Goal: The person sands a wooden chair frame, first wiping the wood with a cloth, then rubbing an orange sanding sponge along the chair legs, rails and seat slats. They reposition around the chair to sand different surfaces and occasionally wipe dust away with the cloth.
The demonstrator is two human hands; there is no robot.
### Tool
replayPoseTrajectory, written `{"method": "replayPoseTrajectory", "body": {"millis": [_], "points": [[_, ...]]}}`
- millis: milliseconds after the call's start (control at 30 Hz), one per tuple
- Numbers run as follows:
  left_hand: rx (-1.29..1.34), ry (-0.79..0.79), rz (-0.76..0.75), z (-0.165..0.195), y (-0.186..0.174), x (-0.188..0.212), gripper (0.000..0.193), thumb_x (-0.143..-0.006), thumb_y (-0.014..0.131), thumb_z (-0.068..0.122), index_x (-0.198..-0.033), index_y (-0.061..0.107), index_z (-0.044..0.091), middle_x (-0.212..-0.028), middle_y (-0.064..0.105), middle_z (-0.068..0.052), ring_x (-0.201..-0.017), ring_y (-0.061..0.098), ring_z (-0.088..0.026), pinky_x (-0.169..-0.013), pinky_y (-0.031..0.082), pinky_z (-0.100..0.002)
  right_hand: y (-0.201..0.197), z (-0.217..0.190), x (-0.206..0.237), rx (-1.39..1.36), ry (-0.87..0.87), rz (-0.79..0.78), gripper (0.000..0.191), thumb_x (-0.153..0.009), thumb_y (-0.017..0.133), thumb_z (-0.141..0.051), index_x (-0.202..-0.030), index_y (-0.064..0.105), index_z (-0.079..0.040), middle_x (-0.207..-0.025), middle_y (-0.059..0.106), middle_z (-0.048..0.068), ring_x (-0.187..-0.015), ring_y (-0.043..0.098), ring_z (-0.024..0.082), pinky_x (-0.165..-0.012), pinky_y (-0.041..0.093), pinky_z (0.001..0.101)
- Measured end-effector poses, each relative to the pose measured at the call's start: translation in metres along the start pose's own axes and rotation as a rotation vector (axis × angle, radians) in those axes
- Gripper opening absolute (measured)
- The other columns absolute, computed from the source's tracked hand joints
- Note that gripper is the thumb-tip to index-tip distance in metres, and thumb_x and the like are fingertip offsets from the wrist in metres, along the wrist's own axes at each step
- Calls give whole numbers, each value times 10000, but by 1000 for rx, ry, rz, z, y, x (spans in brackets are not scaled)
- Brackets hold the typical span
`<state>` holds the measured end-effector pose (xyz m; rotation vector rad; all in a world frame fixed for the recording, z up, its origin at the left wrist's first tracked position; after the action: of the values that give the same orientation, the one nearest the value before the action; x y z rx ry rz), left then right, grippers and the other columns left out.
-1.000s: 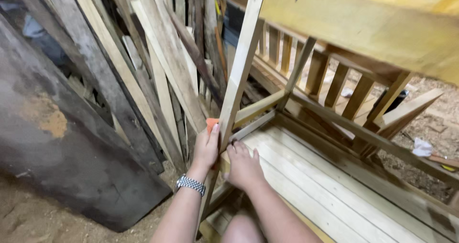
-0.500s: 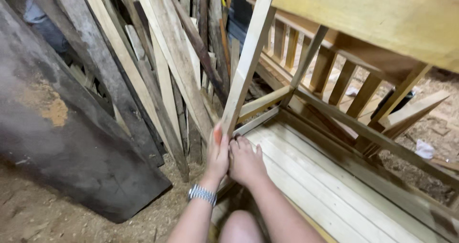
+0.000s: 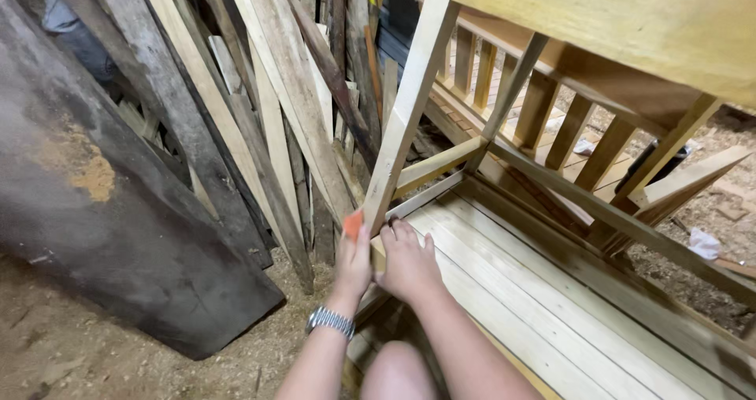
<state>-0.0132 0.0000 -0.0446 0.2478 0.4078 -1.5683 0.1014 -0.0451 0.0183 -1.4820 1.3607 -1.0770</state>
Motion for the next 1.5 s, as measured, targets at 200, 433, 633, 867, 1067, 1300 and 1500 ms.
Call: {"method": "replayPoseTrajectory", "body": {"millis": [200, 433, 633, 867, 1067, 1300, 1500], "points": [[41, -104, -16, 2, -15, 6, 526, -1061, 380, 346, -1418, 554, 2, -1410, 626, -145, -1337, 563, -235, -1124, 395, -342, 0, -1, -1, -21, 21, -39, 930, -736, 861, -344, -1485, 359, -118, -1613, 290, 124, -1522, 231, 266, -1208, 200, 617], [244, -233, -44, -5, 7, -41, 535, -1078, 406, 404, -1328, 616, -21, -1236, 705, -124, -1142, 646, -207, -1017, 487, -325, 1, -1, 0, -13, 0, 2, 892, -736, 840, -327, -1478, 389, -122, -1601, 326, 115, -1521, 259, 258, -1199, 223, 633], [374, -156, -136, -7, 9, -70, 542, -1069, 392, 423, -1352, 611, 15, -1274, 683, -77, -1167, 617, -159, -1032, 463, -301, 1, -1, -3, -12, 13, -24, 925, -733, 848, -345, -1490, 368, -115, -1612, 299, 116, -1525, 235, 252, -1199, 201, 642], [347, -134, -154, -28, 1, -60, 562, -1082, 404, 425, -1356, 611, -20, -1312, 674, -90, -1215, 610, -166, -1072, 448, -309, -3, -4, 1, -45, 0, 4, 891, -754, 835, -340, -1486, 380, -114, -1609, 312, 122, -1530, 230, 256, -1205, 192, 630], [227, -105, -127, 4, 0, -72, 578, -1065, 389, 441, -1427, 544, 18, -1391, 625, -71, -1293, 557, -162, -1093, 396, -299, -5, -6, 1, -43, 19, -54, 881, -760, 833, -270, -1493, 368, -120, -1620, 280, 130, -1533, 207, 265, -1220, 171, 609], [74, -59, -18, 32, 0, -13, 577, -1071, 337, 361, -1523, 453, 21, -1509, 531, -167, -1409, 490, -252, -1177, 352, -337, 3, -3, -1, -46, -6, -7, 808, -784, 787, -248, -1480, 401, -110, -1617, 305, 133, -1531, 238, 268, -1198, 205, 636], [-43, 187, -31, 69, 28, -37, 651, -1069, 396, 303, -1615, 223, -7, -1737, 143, -176, -1612, 121, -297, -1283, 95, -359, 0, 1, -3, -137, 5, 7, 767, -817, 727, -336, -1480, 411, -116, -1599, 341, 124, -1515, 270, 266, -1198, 187, 651]]}}
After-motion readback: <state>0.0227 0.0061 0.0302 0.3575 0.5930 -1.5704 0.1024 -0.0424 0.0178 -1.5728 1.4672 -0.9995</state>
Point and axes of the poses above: each hand's wrist, its own x-axis away from the middle knuckle, its own y-axis out of the palm, z = x × y, the point moved 5 cm from there along -x, towards the middle knuckle
